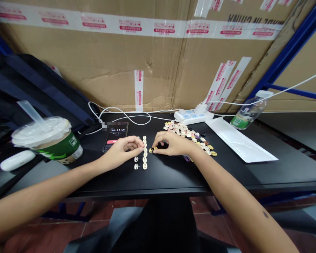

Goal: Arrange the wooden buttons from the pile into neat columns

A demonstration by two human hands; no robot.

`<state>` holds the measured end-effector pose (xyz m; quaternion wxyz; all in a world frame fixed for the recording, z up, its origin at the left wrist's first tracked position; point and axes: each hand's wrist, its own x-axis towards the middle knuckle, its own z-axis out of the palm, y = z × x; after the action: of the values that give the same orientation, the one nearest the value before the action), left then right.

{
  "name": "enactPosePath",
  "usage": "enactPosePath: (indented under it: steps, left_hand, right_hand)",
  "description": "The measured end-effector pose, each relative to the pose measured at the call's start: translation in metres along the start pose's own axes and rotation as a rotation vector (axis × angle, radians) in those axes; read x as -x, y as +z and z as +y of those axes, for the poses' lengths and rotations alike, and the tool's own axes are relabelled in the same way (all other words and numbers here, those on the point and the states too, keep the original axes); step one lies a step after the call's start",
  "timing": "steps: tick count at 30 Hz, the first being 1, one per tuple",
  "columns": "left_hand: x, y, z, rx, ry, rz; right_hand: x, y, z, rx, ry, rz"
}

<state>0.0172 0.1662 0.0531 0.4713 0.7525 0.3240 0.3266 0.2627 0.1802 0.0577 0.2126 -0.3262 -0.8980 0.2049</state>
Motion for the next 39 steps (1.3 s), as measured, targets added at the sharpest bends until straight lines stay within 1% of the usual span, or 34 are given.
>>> enactPosePath:
  steps: [4,7,13,17,32,39]
  left_hand:
    - [0.000,0.001,-0.001,0.003,0.003,-0.002]
    - [0.001,0.001,0.000,-0.003,0.006,-0.007]
    - [0.001,0.001,0.000,-0.027,0.010,-0.018]
    - [0.001,0.001,0.000,-0.027,0.011,-0.019]
    - [0.001,0.001,-0.001,-0.018,-0.010,-0.050]
    - [0.001,0.002,-0.001,-0.044,0.015,-0.030]
  right_hand:
    - [0.000,0.000,-0.005,-0.016,0.034,0.022]
    - [-0.001,0.001,-0.008,-0.033,0.021,0.031]
    - [-0.004,0.009,-0.009,-0.035,-0.023,-0.030]
    - [-0.004,0.010,-0.009,-0.045,-0.002,-0.034]
    - [-0.004,0.007,-0.009,-0.332,0.189,-0.090]
    - [-0.003,0.004,-0.015,-0.438,0.171,-0.015]
